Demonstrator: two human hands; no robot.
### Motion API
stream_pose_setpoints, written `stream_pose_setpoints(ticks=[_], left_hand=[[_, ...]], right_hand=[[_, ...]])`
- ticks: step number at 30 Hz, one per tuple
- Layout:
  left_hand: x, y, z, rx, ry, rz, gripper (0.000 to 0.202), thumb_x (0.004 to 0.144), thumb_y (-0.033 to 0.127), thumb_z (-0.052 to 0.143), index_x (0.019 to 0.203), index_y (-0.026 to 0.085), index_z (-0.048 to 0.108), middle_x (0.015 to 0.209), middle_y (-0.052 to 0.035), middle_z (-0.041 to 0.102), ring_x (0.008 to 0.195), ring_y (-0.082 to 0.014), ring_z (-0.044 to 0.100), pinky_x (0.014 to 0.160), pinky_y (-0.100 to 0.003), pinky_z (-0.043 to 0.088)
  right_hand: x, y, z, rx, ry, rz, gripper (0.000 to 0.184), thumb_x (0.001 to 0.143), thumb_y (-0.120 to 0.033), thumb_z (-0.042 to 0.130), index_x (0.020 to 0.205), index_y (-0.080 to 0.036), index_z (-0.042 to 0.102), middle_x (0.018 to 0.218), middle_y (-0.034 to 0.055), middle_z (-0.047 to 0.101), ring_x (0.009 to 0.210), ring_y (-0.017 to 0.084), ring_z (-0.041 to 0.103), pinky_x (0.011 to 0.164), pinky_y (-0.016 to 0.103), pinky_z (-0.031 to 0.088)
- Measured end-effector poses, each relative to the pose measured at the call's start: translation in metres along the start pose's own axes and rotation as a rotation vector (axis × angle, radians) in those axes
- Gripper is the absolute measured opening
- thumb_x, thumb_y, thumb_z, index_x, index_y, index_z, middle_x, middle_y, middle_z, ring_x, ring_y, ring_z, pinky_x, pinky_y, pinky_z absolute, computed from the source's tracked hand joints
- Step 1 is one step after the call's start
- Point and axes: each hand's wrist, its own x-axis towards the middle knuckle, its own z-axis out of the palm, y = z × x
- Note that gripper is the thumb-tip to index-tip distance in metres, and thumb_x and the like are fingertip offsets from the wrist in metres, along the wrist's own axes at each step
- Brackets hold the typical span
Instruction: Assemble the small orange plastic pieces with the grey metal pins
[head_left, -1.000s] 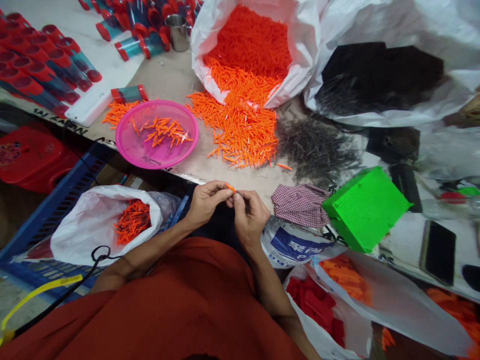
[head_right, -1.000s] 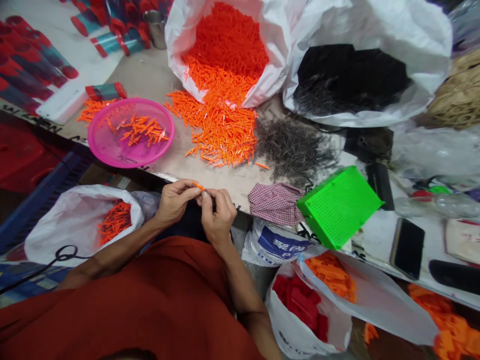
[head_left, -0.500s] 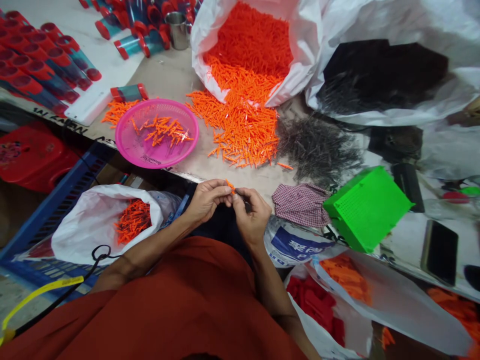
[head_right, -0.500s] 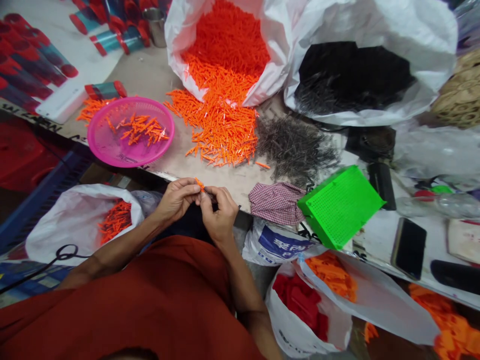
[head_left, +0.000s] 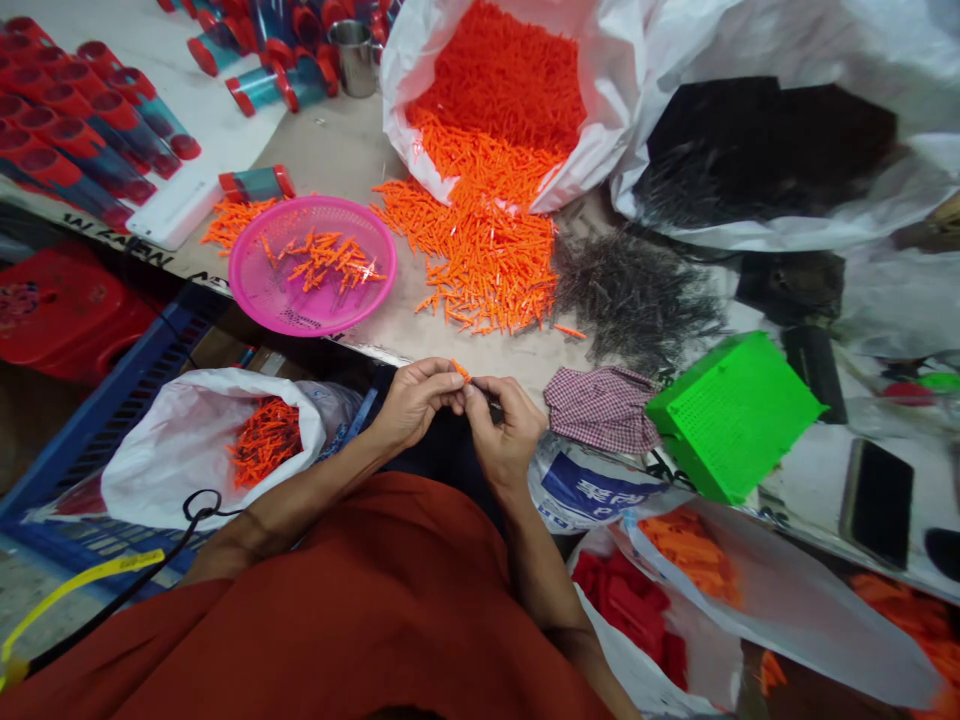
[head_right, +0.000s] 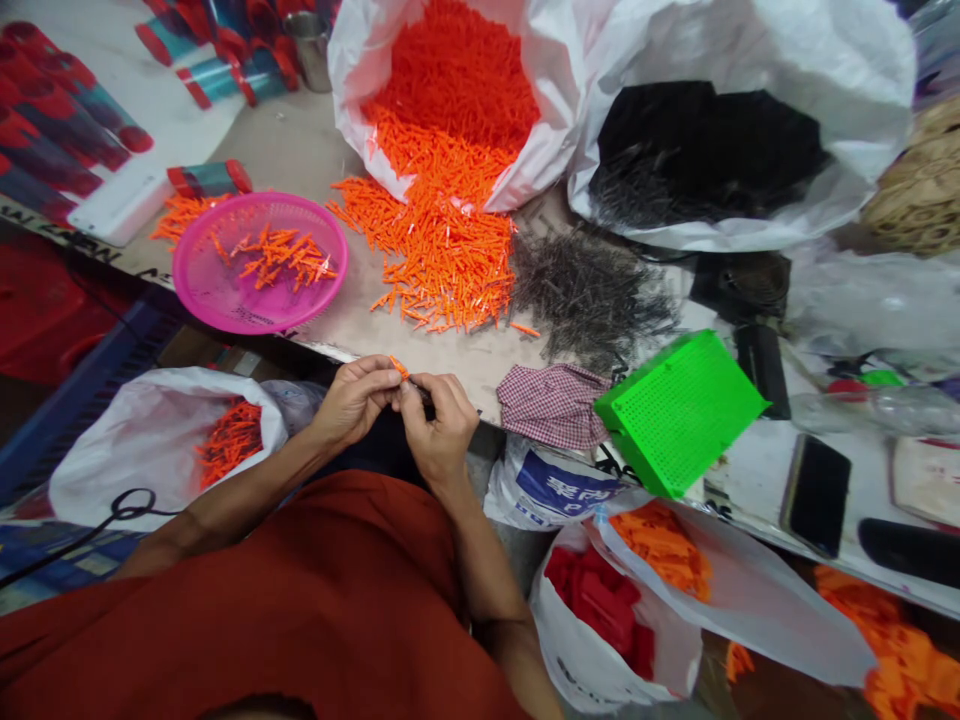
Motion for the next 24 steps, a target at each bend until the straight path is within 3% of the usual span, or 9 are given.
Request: stream_pose_setpoints(ticks=[12, 24], left_hand=[[-0.0019, -0.0017, 0.0016, 0.049, 0.014, 0.064, 0.012, 0.063, 0.022, 0.071, 0.066, 0.013, 0.064, 0.056, 0.0014, 0.060, 0.050, -0.0078, 0.055, 0.050, -0.020, 0.046], [-0.0032, -0.0026, 0.0018, 0.022, 0.013, 0.050, 0.012, 0.063, 0.021, 0.071, 0.067, 0.013, 0.064, 0.058, 0.0010, 0.062, 0.051, -0.0080, 0.057, 0.052, -0.021, 0.048]], right_hand=[[-0.0027, -0.0045, 0.0026, -0.008, 0.064, 0.039, 0.009, 0.081, -0.019, 0.057, 0.074, -0.019, 0.063, 0.065, -0.0018, 0.062, 0.059, 0.011, 0.055, 0.057, 0.025, 0.043], [-0.0028, 0.0030, 0.0001, 0.214, 0.004, 0.123, 0.008, 0.081, -0.020, 0.058, 0.080, -0.020, 0.065, 0.071, -0.0015, 0.063, 0.064, 0.011, 0.058, 0.060, 0.025, 0.046]])
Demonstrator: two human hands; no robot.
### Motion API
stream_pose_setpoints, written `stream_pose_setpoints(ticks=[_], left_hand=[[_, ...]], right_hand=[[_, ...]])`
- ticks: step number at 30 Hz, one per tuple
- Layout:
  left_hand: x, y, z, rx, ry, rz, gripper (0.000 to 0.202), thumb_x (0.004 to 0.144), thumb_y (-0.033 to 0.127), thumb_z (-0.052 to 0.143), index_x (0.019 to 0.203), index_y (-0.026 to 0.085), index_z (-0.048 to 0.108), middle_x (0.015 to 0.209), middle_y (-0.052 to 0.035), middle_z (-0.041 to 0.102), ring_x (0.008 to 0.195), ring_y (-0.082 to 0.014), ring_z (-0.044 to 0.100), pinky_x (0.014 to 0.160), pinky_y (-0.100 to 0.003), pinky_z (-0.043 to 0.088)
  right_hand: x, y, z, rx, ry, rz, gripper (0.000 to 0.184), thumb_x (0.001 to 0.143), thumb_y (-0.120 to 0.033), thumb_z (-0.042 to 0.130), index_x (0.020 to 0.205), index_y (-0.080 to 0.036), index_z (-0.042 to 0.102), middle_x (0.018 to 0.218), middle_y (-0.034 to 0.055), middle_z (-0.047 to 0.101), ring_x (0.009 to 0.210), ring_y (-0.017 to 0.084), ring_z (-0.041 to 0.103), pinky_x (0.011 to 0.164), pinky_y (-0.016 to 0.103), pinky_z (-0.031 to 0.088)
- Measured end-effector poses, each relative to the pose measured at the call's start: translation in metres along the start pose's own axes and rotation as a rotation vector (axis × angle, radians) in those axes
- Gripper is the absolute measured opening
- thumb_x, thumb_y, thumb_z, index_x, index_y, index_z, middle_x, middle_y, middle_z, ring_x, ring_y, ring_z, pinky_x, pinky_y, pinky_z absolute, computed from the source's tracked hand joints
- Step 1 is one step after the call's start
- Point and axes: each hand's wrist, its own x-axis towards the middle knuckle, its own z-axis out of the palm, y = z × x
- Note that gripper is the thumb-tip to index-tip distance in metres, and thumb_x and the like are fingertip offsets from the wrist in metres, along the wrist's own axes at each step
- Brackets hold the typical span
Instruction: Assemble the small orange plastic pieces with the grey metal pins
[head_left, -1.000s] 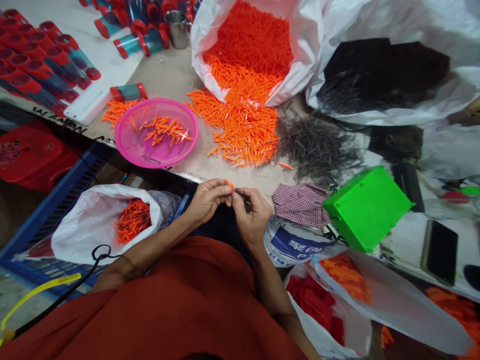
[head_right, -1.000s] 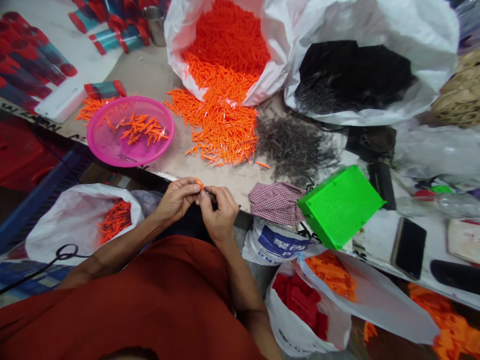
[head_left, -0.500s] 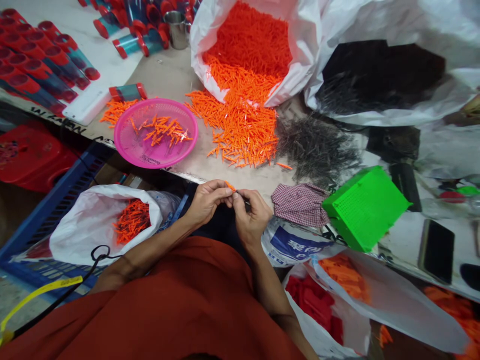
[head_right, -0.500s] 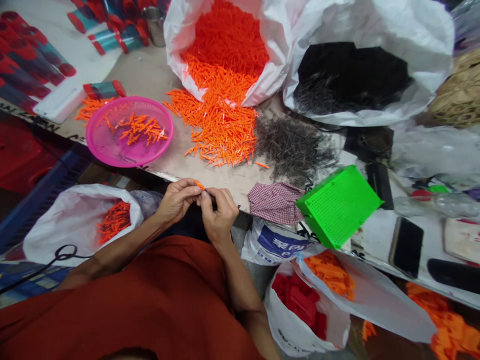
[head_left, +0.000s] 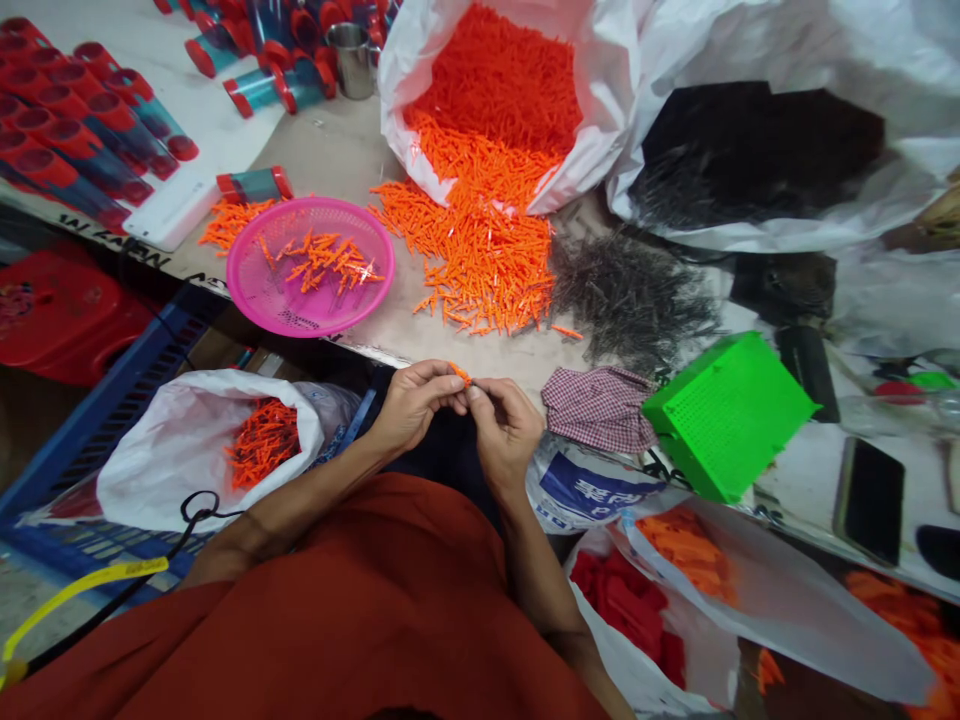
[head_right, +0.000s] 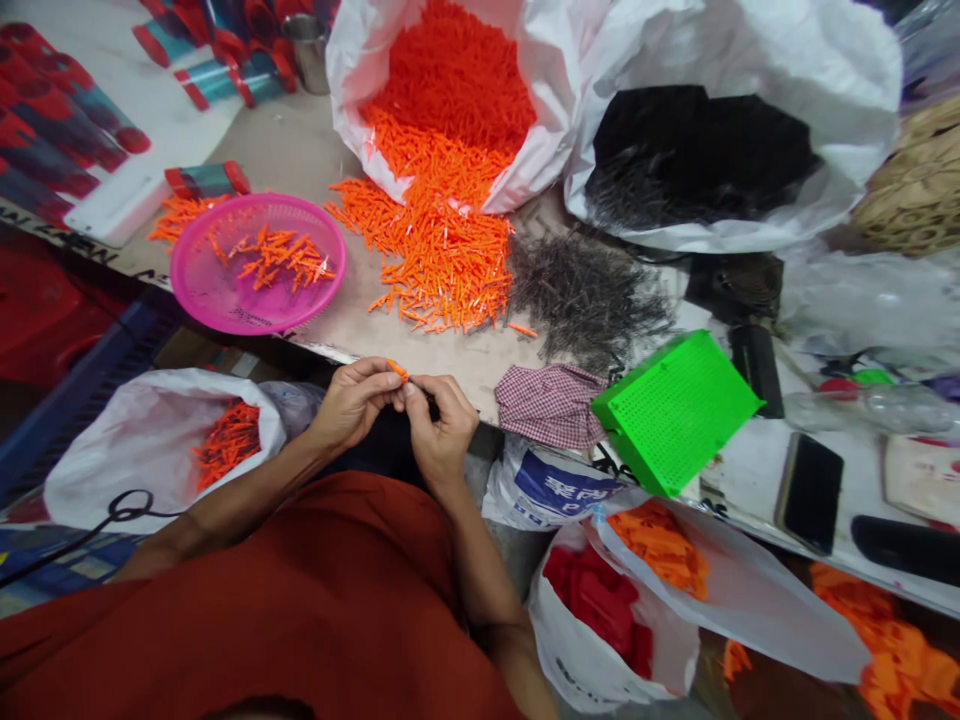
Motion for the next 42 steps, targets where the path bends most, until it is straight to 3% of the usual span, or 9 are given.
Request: stream_pose_setpoints(ticks=[16, 19, 23, 26, 31, 36, 42], left_hand=[[0.003, 0.002, -0.004, -0.075, -0.015, -0.163, 0.012, 0.063, 0.018, 0.070, 0.067, 0.011, 0.062, 0.059, -0.0013, 0.063, 0.048, -0.0084, 0.057, 0.046, -0.019, 0.043], [0.004, 0.002, -0.004, -0.059, -0.002, -0.145, 0.013, 0.062, 0.019, 0.071, 0.066, 0.011, 0.061, 0.058, -0.0006, 0.062, 0.047, -0.0081, 0.057, 0.045, -0.018, 0.043], [0.006, -0.002, -0.008, 0.002, 0.030, -0.078, 0.014, 0.062, 0.020, 0.071, 0.065, 0.011, 0.061, 0.056, -0.0002, 0.062, 0.049, -0.0082, 0.058, 0.046, -0.018, 0.045], [0.011, -0.005, -0.013, 0.065, 0.065, -0.061, 0.015, 0.062, 0.022, 0.071, 0.066, 0.011, 0.062, 0.057, -0.0015, 0.064, 0.049, -0.0090, 0.059, 0.048, -0.019, 0.047], [0.025, -0.004, -0.021, 0.246, 0.156, 0.012, 0.016, 0.062, 0.024, 0.070, 0.068, 0.010, 0.063, 0.053, -0.0008, 0.062, 0.045, -0.0096, 0.057, 0.047, -0.020, 0.047], [0.046, 0.002, -0.028, 0.600, 0.246, 0.091, 0.016, 0.069, 0.020, 0.061, 0.080, 0.011, 0.067, 0.050, 0.0012, 0.060, 0.044, -0.0110, 0.056, 0.048, -0.022, 0.047], [0.079, 0.014, -0.028, 1.199, 0.135, 0.359, 0.015, 0.072, 0.012, 0.056, 0.070, 0.015, 0.070, 0.069, -0.0043, 0.069, 0.068, -0.0154, 0.063, 0.069, -0.025, 0.046]], right_hand=[[0.002, 0.012, 0.000, 0.249, -0.117, 0.229, 0.013, 0.081, -0.028, 0.056, 0.080, -0.018, 0.064, 0.072, -0.0003, 0.066, 0.063, 0.012, 0.060, 0.059, 0.025, 0.050], [0.002, 0.009, 0.000, 0.136, -0.095, 0.152, 0.012, 0.082, -0.026, 0.055, 0.079, -0.018, 0.064, 0.071, -0.0004, 0.065, 0.063, 0.011, 0.059, 0.059, 0.024, 0.049], [0.002, 0.000, 0.000, -0.179, -0.031, -0.092, 0.009, 0.082, -0.020, 0.056, 0.078, -0.019, 0.064, 0.071, 0.0006, 0.063, 0.067, 0.013, 0.058, 0.064, 0.027, 0.047], [0.003, 0.001, 0.001, -0.245, -0.017, -0.160, 0.010, 0.083, -0.020, 0.054, 0.080, -0.019, 0.064, 0.071, 0.0012, 0.063, 0.068, 0.014, 0.058, 0.063, 0.027, 0.045], [0.014, 0.024, 0.001, -0.272, 0.035, -0.095, 0.012, 0.085, -0.021, 0.053, 0.083, -0.017, 0.063, 0.076, 0.0027, 0.064, 0.069, 0.014, 0.058, 0.063, 0.026, 0.044], [0.029, 0.052, 0.002, -0.439, -0.057, -0.159, 0.016, 0.087, -0.023, 0.049, 0.084, -0.017, 0.063, 0.077, 0.0049, 0.063, 0.075, 0.017, 0.056, 0.071, 0.029, 0.044], [0.046, 0.067, 0.007, -0.690, -0.122, -0.276, 0.023, 0.089, -0.026, 0.045, 0.082, -0.018, 0.064, 0.076, 0.0066, 0.060, 0.077, 0.020, 0.049, 0.070, 0.031, 0.040]])
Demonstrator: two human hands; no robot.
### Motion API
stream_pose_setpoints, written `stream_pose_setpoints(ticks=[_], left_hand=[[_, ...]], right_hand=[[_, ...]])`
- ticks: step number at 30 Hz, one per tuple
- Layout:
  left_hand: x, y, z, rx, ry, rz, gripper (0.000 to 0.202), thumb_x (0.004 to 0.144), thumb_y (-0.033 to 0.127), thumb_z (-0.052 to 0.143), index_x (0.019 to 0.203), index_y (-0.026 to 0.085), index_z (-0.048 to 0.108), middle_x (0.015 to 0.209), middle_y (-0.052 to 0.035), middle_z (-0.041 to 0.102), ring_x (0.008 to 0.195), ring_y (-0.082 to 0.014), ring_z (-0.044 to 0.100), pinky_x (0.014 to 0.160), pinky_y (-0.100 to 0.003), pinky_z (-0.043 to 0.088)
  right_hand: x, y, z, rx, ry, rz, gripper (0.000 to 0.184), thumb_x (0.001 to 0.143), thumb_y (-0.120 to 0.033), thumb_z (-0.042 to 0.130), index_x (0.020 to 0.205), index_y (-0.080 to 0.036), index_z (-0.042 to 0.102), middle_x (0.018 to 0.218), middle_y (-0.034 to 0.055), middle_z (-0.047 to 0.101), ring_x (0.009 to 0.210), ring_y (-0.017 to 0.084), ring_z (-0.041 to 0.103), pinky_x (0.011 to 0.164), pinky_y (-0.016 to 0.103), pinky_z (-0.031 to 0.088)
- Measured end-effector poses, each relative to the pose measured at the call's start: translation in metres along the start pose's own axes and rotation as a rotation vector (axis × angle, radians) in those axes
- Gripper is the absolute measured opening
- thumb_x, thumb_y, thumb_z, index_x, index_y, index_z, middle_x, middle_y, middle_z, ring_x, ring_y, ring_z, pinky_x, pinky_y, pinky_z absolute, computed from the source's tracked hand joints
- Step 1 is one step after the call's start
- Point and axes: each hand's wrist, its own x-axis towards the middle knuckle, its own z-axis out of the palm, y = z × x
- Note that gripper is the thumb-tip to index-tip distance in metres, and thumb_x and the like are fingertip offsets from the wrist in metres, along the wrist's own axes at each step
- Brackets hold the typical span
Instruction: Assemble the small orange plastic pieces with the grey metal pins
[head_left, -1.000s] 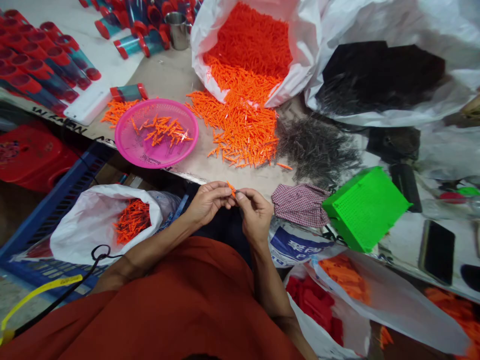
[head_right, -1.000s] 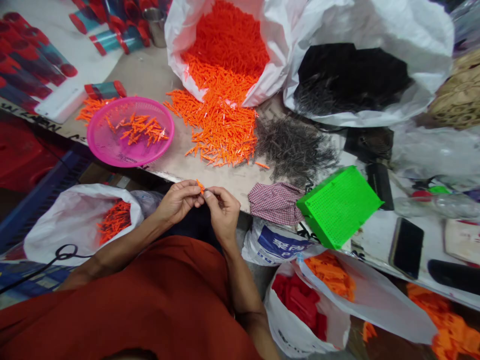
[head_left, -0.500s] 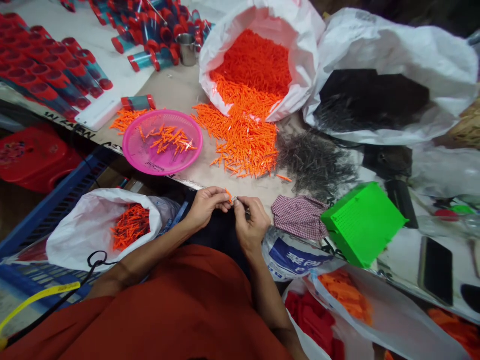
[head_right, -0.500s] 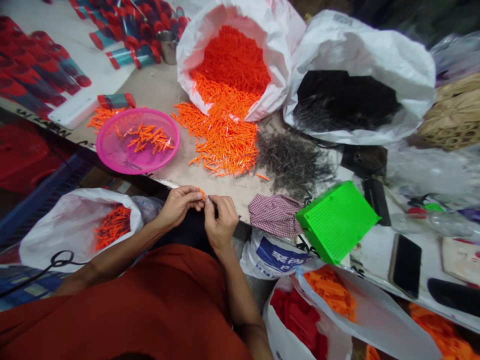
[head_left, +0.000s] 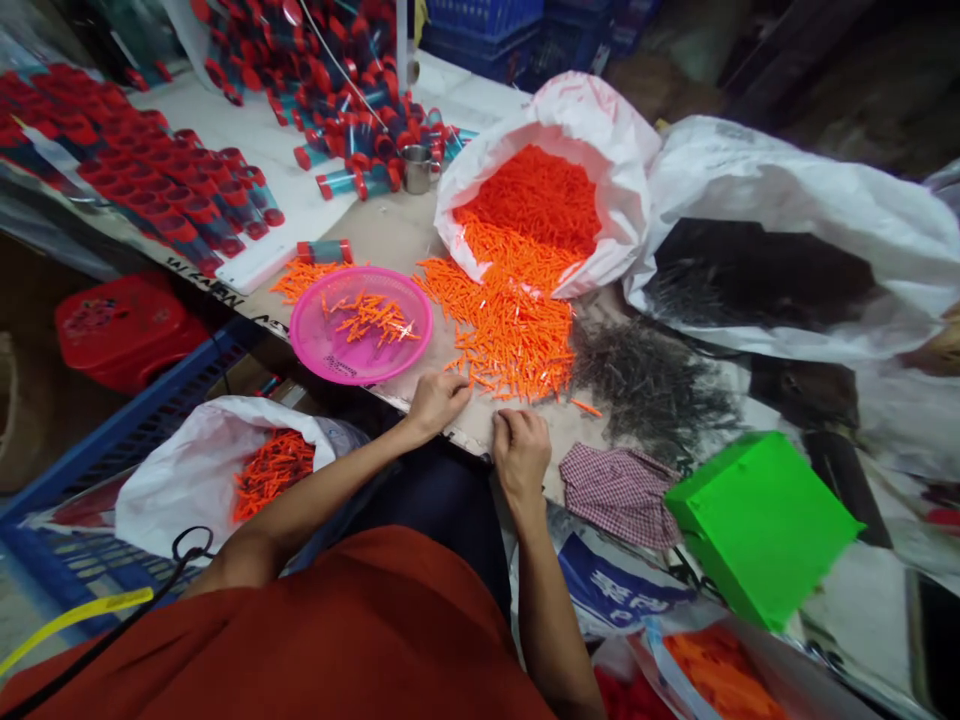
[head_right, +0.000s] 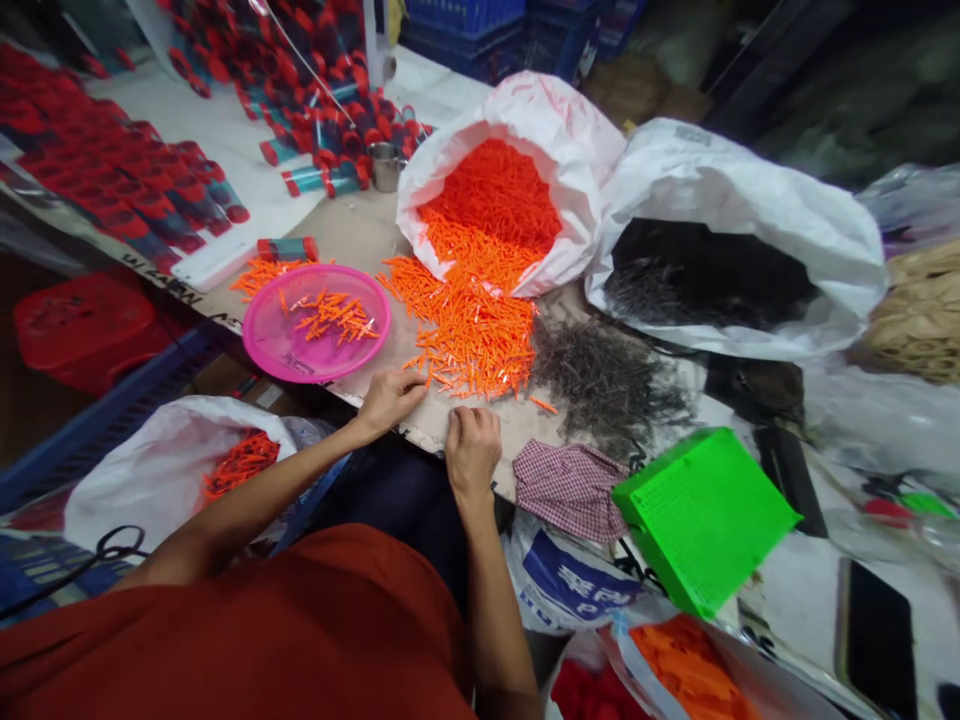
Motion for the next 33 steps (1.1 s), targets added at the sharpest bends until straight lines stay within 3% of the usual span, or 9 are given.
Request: stream_pose_setpoints(ticks=[5, 9, 11, 13, 19, 22, 25, 28, 33], left_hand=[[0.003, 0.001, -0.001, 0.097, -0.053, 0.094, 0.017, 0.078, 0.017, 0.054, 0.073, 0.015, 0.070, 0.071, -0.0063, 0.069, 0.069, -0.0175, 0.062, 0.072, -0.029, 0.045], [-0.015, 0.006, -0.020, -0.032, -0.022, 0.162, 0.017, 0.081, 0.022, 0.056, 0.083, 0.015, 0.072, 0.080, -0.0082, 0.070, 0.075, -0.0184, 0.064, 0.071, -0.028, 0.046], [-0.017, 0.006, -0.040, -0.043, 0.017, 0.175, 0.019, 0.081, 0.025, 0.056, 0.088, 0.016, 0.072, 0.083, -0.0083, 0.071, 0.074, -0.0182, 0.065, 0.071, -0.028, 0.047], [-0.010, 0.000, -0.068, 0.020, 0.146, 0.119, 0.018, 0.079, 0.024, 0.060, 0.088, 0.016, 0.073, 0.082, -0.0070, 0.072, 0.073, -0.0179, 0.065, 0.072, -0.028, 0.048], [0.028, -0.054, -0.163, 0.233, 0.502, -0.150, 0.024, 0.077, 0.015, 0.050, 0.085, 0.015, 0.073, 0.084, -0.0078, 0.072, 0.081, -0.0220, 0.065, 0.084, -0.035, 0.046], [0.036, -0.070, -0.188, 0.418, 0.531, -0.230, 0.026, 0.077, 0.016, 0.047, 0.085, 0.016, 0.073, 0.088, -0.0065, 0.073, 0.086, -0.0203, 0.065, 0.087, -0.031, 0.045], [0.040, -0.069, -0.188, 0.553, 0.333, -0.211, 0.029, 0.079, 0.017, 0.045, 0.087, 0.014, 0.072, 0.092, -0.0108, 0.072, 0.087, -0.0207, 0.065, 0.086, -0.029, 0.044], [0.044, -0.062, -0.174, 0.768, 0.164, -0.295, 0.033, 0.081, 0.016, 0.039, 0.090, 0.010, 0.070, 0.090, -0.0167, 0.070, 0.088, -0.0248, 0.064, 0.082, -0.033, 0.046], [0.049, -0.059, -0.155, 0.860, 0.074, -0.344, 0.036, 0.079, 0.007, 0.035, 0.099, 0.005, 0.065, 0.092, -0.0223, 0.066, 0.091, -0.0306, 0.064, 0.076, -0.037, 0.046]], right_hand=[[0.000, 0.005, 0.002, 0.003, 0.044, -0.047, 0.024, 0.090, -0.027, 0.043, 0.085, -0.019, 0.065, 0.075, 0.0060, 0.058, 0.076, 0.020, 0.047, 0.069, 0.030, 0.039], [-0.002, 0.011, 0.003, 0.025, 0.080, -0.104, 0.025, 0.091, -0.028, 0.042, 0.091, -0.018, 0.065, 0.079, 0.0066, 0.059, 0.076, 0.020, 0.048, 0.070, 0.030, 0.041], [-0.001, 0.014, 0.003, 0.026, 0.085, -0.117, 0.024, 0.091, -0.029, 0.043, 0.091, -0.017, 0.065, 0.081, 0.0072, 0.060, 0.078, 0.020, 0.049, 0.070, 0.030, 0.041], [-0.001, 0.015, 0.003, 0.026, 0.095, -0.126, 0.024, 0.090, -0.030, 0.044, 0.090, -0.017, 0.065, 0.080, 0.0075, 0.061, 0.077, 0.020, 0.050, 0.070, 0.030, 0.042], [0.000, 0.017, 0.004, 0.024, 0.102, -0.153, 0.025, 0.090, -0.031, 0.045, 0.089, -0.015, 0.065, 0.080, 0.0080, 0.061, 0.076, 0.020, 0.051, 0.071, 0.031, 0.043], [0.000, 0.019, 0.005, 0.031, 0.121, -0.159, 0.026, 0.090, -0.032, 0.045, 0.088, -0.014, 0.065, 0.079, 0.0083, 0.061, 0.077, 0.020, 0.052, 0.071, 0.031, 0.043], [0.000, 0.020, 0.006, 0.039, 0.121, -0.155, 0.026, 0.090, -0.033, 0.046, 0.088, -0.015, 0.065, 0.080, 0.0083, 0.061, 0.077, 0.020, 0.053, 0.071, 0.032, 0.043], [0.001, 0.019, 0.005, 0.047, 0.113, -0.152, 0.026, 0.090, -0.033, 0.046, 0.088, -0.015, 0.065, 0.079, 0.0080, 0.061, 0.077, 0.020, 0.053, 0.071, 0.032, 0.043], [-0.001, 0.017, 0.003, 0.049, 0.091, -0.144, 0.025, 0.090, -0.031, 0.046, 0.088, -0.014, 0.064, 0.078, 0.0076, 0.061, 0.077, 0.019, 0.052, 0.072, 0.031, 0.043]])
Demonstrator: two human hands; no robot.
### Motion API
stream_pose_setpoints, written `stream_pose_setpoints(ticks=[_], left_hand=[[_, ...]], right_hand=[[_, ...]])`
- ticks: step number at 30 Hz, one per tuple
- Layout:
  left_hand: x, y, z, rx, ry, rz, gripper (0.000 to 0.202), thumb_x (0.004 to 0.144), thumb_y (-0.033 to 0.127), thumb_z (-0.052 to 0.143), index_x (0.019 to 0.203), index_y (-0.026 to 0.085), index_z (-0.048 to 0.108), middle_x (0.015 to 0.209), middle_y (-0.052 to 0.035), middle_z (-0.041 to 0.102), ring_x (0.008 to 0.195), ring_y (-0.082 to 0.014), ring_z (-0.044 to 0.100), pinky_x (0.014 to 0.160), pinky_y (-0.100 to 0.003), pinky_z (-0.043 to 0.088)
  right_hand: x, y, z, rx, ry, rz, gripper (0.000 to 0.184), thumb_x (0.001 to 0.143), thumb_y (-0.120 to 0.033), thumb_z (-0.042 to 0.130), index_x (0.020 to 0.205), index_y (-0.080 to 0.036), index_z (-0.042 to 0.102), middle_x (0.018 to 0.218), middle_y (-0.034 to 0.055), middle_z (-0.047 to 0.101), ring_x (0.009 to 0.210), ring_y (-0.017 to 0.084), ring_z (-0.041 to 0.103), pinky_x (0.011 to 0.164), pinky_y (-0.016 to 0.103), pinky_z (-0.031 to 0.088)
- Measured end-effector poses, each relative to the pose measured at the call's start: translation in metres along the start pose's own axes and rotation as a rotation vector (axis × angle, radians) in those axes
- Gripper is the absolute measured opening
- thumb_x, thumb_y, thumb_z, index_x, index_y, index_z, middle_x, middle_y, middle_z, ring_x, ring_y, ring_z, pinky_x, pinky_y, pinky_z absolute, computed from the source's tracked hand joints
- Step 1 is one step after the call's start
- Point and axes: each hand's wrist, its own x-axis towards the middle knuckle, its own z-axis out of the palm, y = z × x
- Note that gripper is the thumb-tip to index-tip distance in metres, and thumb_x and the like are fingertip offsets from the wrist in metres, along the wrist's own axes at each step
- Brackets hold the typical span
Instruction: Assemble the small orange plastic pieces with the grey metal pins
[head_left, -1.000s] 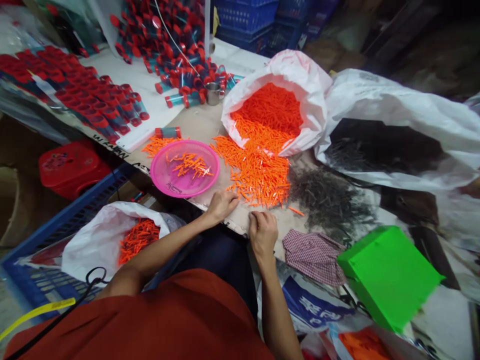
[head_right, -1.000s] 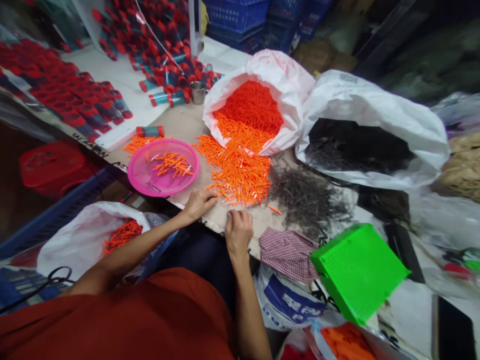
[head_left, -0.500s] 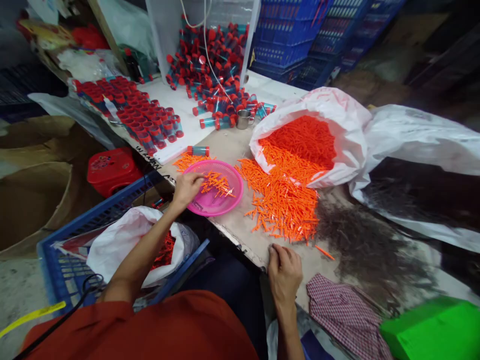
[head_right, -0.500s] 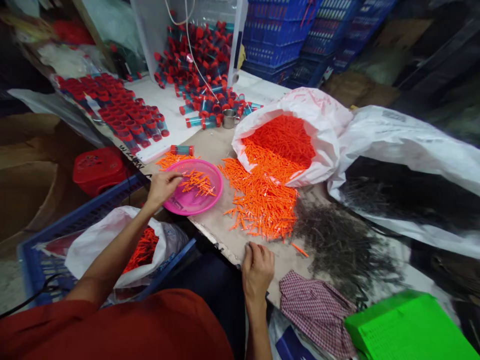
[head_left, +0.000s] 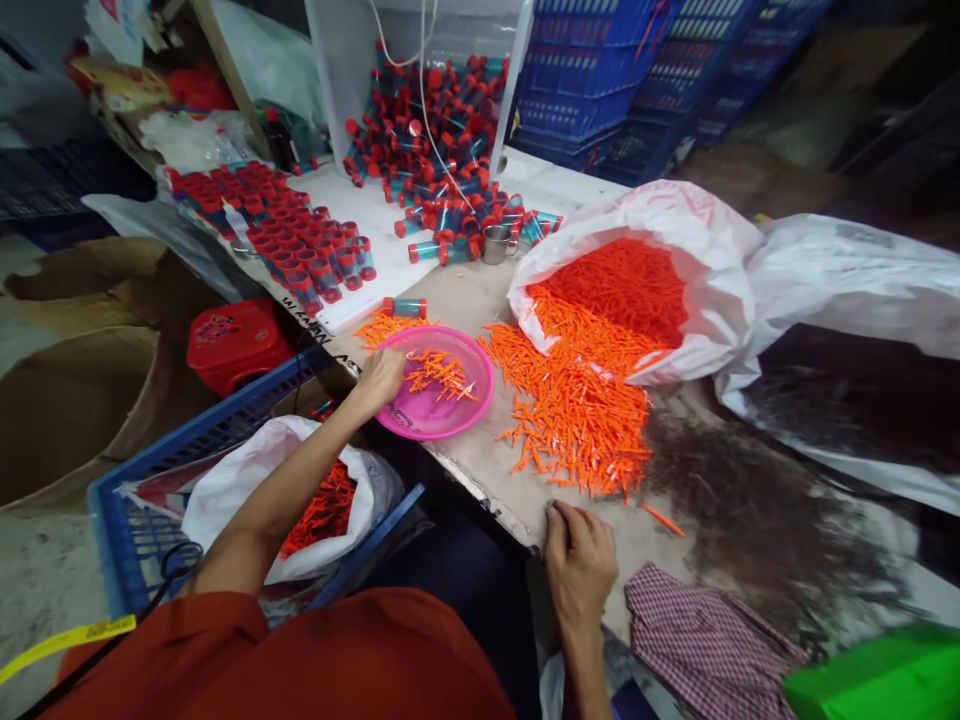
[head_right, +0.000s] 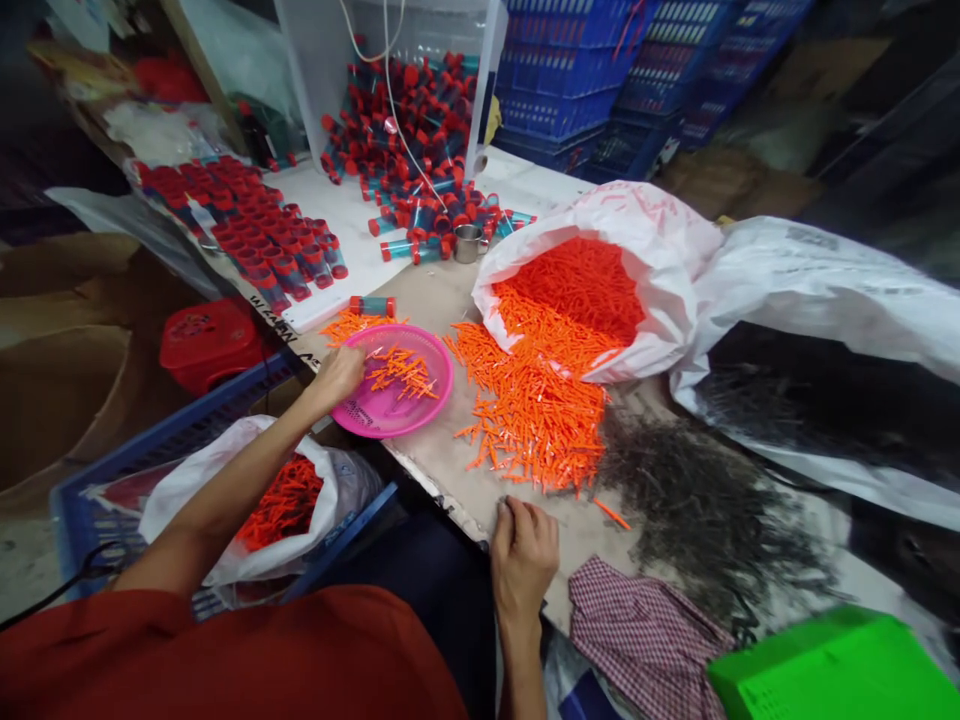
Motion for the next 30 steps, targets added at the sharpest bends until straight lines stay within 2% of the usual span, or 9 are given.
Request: stream_pose_setpoints(ticks=[3, 6, 9, 12, 14, 18, 25, 30], left_hand=[[0.000, 0.000, -0.001, -0.010, 0.022, -0.023, 0.037, 0.078, 0.006, 0.037, 0.105, 0.008, 0.062, 0.093, -0.0200, 0.067, 0.092, -0.0308, 0.063, 0.076, -0.037, 0.046], [-0.002, -0.001, -0.005, -0.145, 0.139, -0.095, 0.037, 0.077, 0.009, 0.041, 0.108, 0.013, 0.061, 0.092, -0.0143, 0.068, 0.092, -0.0279, 0.062, 0.080, -0.037, 0.045], [-0.005, 0.002, -0.007, -0.575, 0.234, -0.117, 0.032, 0.071, 0.015, 0.052, 0.101, 0.013, 0.064, 0.077, -0.0065, 0.068, 0.078, -0.0203, 0.062, 0.075, -0.030, 0.046], [-0.010, 0.012, -0.006, -1.137, 0.182, -0.125, 0.031, 0.063, 0.020, 0.060, 0.092, 0.011, 0.068, 0.061, -0.0007, 0.062, 0.055, -0.0121, 0.053, 0.056, -0.024, 0.042], [-0.014, 0.021, -0.006, -1.381, 0.146, -0.145, 0.031, 0.058, 0.019, 0.062, 0.087, 0.011, 0.070, 0.057, 0.0013, 0.060, 0.049, -0.0081, 0.046, 0.050, -0.022, 0.036], [-0.029, 0.046, -0.008, -1.599, -0.044, -0.088, 0.029, 0.055, 0.017, 0.063, 0.082, 0.013, 0.072, 0.057, 0.0013, 0.061, 0.048, -0.0059, 0.043, 0.048, -0.020, 0.033], [-0.070, 0.090, -0.007, -1.619, -0.501, 0.038, 0.028, 0.058, 0.017, 0.065, 0.084, 0.015, 0.074, 0.058, 0.0006, 0.061, 0.050, -0.0058, 0.045, 0.050, -0.020, 0.033], [-0.091, 0.107, -0.004, -1.625, -0.650, 0.043, 0.027, 0.057, 0.017, 0.067, 0.083, 0.014, 0.073, 0.058, 0.0007, 0.061, 0.048, -0.0049, 0.043, 0.049, -0.020, 0.032]], right_hand=[[-0.001, -0.001, -0.001, 0.013, -0.005, 0.017, 0.024, 0.090, -0.031, 0.046, 0.088, -0.016, 0.064, 0.079, 0.0071, 0.061, 0.077, 0.019, 0.052, 0.072, 0.032, 0.043], [-0.002, -0.002, -0.002, 0.038, -0.014, 0.034, 0.023, 0.089, -0.031, 0.046, 0.089, -0.017, 0.064, 0.080, 0.0069, 0.061, 0.077, 0.019, 0.051, 0.072, 0.032, 0.043], [-0.002, -0.003, -0.002, 0.058, -0.020, 0.050, 0.022, 0.089, -0.031, 0.047, 0.090, -0.017, 0.064, 0.081, 0.0070, 0.061, 0.078, 0.019, 0.052, 0.072, 0.032, 0.043], [-0.003, -0.004, -0.003, 0.071, -0.019, 0.069, 0.021, 0.089, -0.030, 0.047, 0.090, -0.017, 0.064, 0.081, 0.0071, 0.061, 0.079, 0.019, 0.052, 0.073, 0.033, 0.043], [-0.003, -0.004, -0.003, 0.086, -0.016, 0.076, 0.021, 0.088, -0.030, 0.047, 0.090, -0.018, 0.064, 0.082, 0.0069, 0.061, 0.079, 0.019, 0.052, 0.073, 0.033, 0.043], [-0.003, -0.006, -0.003, 0.122, 0.002, 0.098, 0.019, 0.088, -0.029, 0.048, 0.090, -0.018, 0.064, 0.081, 0.0068, 0.062, 0.079, 0.019, 0.053, 0.072, 0.032, 0.043], [-0.005, -0.015, -0.007, 0.212, 0.051, 0.256, 0.018, 0.087, -0.025, 0.048, 0.091, -0.016, 0.063, 0.082, 0.0070, 0.066, 0.078, 0.018, 0.058, 0.071, 0.032, 0.046], [-0.003, -0.020, -0.012, 0.327, 0.048, 0.341, 0.022, 0.088, -0.023, 0.046, 0.097, -0.017, 0.065, 0.085, 0.0075, 0.067, 0.080, 0.018, 0.060, 0.073, 0.032, 0.047]])
